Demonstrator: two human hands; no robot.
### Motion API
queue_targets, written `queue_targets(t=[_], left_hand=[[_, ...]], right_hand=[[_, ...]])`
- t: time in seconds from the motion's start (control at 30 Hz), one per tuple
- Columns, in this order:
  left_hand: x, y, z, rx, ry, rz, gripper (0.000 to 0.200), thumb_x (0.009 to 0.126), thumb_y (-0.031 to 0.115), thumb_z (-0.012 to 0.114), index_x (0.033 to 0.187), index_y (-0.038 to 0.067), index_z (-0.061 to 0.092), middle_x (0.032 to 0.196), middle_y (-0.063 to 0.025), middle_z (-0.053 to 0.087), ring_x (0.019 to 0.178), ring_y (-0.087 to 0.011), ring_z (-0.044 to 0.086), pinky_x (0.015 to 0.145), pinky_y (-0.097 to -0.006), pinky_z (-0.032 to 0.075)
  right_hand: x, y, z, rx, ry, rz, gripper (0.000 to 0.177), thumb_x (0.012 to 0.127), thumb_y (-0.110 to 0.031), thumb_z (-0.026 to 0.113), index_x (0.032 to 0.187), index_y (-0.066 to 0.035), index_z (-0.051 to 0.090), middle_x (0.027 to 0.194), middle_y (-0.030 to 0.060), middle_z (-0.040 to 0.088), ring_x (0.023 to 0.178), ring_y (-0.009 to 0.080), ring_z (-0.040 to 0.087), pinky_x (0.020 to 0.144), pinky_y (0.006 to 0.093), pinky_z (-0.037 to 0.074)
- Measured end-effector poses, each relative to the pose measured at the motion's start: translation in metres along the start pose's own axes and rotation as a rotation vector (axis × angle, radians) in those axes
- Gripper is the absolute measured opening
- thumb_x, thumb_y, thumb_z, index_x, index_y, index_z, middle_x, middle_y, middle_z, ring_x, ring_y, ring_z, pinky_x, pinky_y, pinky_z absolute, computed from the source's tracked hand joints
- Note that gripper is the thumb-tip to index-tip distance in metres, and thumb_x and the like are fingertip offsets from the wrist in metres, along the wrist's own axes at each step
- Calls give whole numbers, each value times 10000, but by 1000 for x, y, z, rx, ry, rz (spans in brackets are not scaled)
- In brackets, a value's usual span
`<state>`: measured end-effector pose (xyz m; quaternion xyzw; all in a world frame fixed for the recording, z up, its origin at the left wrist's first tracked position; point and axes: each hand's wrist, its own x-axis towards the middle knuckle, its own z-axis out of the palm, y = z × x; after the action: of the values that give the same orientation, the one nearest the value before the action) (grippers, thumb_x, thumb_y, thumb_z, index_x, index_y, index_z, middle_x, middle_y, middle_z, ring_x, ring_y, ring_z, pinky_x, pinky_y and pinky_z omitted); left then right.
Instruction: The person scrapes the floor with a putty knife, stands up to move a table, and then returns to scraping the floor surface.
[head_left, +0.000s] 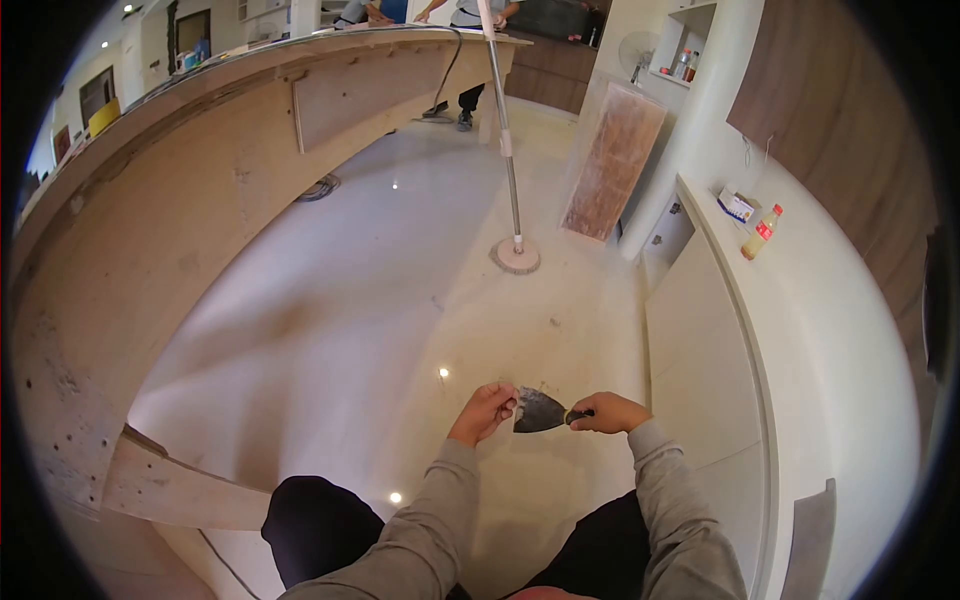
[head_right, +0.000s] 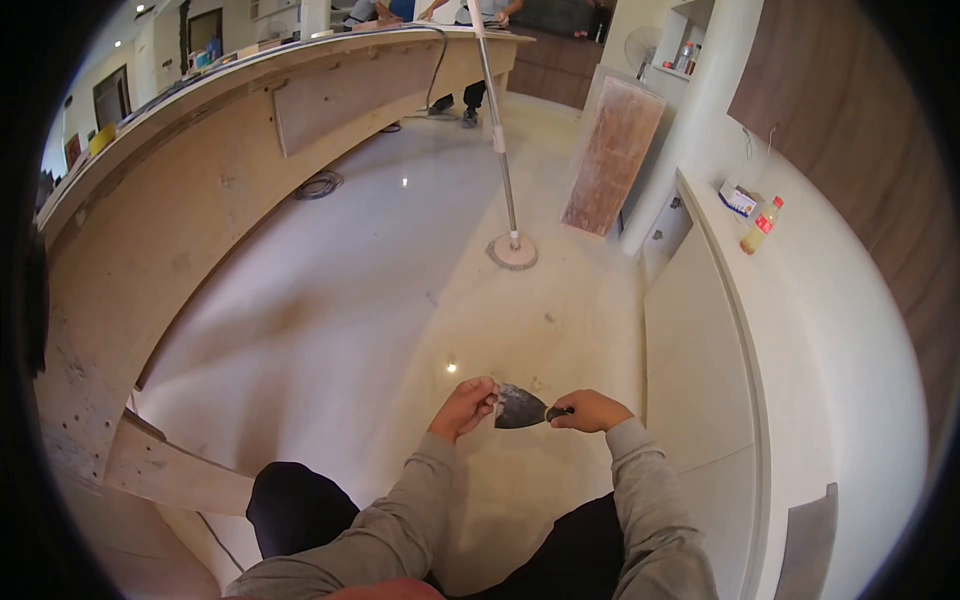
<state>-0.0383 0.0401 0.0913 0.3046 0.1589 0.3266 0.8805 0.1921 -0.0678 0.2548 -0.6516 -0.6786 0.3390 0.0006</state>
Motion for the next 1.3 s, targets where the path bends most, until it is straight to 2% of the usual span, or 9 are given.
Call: queue_targets(t=[0.27, 0.37, 0.47, 0.7, 0.77, 0.8, 0.93, 1.1, 1.3], left_hand=[[6, -3, -7, 196, 348, 14, 255, 985, 261, 584, 1059, 33, 672, 968, -31, 685, 760, -95, 577, 658, -248, 479], [-6, 7, 26, 264, 247, 0, 279, 964, 288, 617, 1077, 41, 680, 965, -9, 682, 803, -102, 604, 698, -267, 498], [4, -11, 7, 449, 120, 4, 275, 931, 292, 664, 1055, 49, 702, 950, -8, 690, 843, -106, 620, 717, -272, 506], [5, 0, 20, 389, 186, 52, 143, 873, 195, 735, 931, 65, 720, 895, -20, 700, 822, -121, 640, 713, -281, 517], [-1, 5, 21, 363, 214, 28, 93, 856, 143, 748, 910, 77, 711, 876, -14, 695, 814, -122, 644, 698, -273, 519], [-3, 8, 24, 322, 212, 36, 65, 856, 124, 745, 854, 92, 688, 878, -11, 692, 797, -122, 643, 685, -275, 523], [-9, 19, 27, 265, 146, 17, 76, 871, 126, 728, 846, 98, 662, 853, 9, 668, 767, -110, 625, 685, -265, 515], [-7, 29, 28, 235, -119, 40, 95, 928, 187, 672, 907, 98, 648, 873, 46, 616, 815, -68, 589, 713, -236, 494], [-17, 48, 55, 292, 117, 21, 149, 938, 213, 664, 956, 66, 674, 881, 45, 637, 772, -69, 570, 696, -222, 462]], right_hand=[[7, 16, 10, -92, 37, -35, 334, 865, -354, 689, 1044, -72, 701, 821, 94, 681, 701, 221, 610, 682, 360, 496], [4, 13, 9, -79, -5, 17, 356, 860, -367, 692, 1043, -62, 698, 812, 92, 682, 708, 219, 620, 680, 352, 500], [10, 7, 5, -42, -63, -33, 352, 862, -368, 696, 1034, -62, 704, 792, 80, 683, 707, 197, 628, 678, 338, 505], [2, -1, -4, 94, -55, 110, 338, 845, -362, 704, 1037, -84, 722, 857, 126, 705, 738, 227, 649, 718, 368, 508], [3, 7, 1, -11, -31, -61, 345, 871, -362, 694, 1037, -60, 702, 808, 89, 690, 727, 198, 632, 694, 346, 510], [2, 8, 2, -43, 15, -83, 342, 863, -352, 695, 1048, -65, 695, 862, 131, 691, 792, 259, 636, 744, 367, 501], [-1, 2, 0, -75, 37, -78, 332, 858, -347, 696, 1048, -76, 692, 898, 151, 683, 825, 297, 629, 776, 379, 490], [-1, -1, -3, -61, 20, -61, 344, 849, -355, 698, 1056, -80, 694, 963, 159, 691, 878, 332, 634, 802, 393, 496], [-4, -4, -4, 16, 66, -121, 311, 868, -331, 690, 1025, -63, 682, 867, 140, 674, 790, 290, 621, 741, 384, 486]])
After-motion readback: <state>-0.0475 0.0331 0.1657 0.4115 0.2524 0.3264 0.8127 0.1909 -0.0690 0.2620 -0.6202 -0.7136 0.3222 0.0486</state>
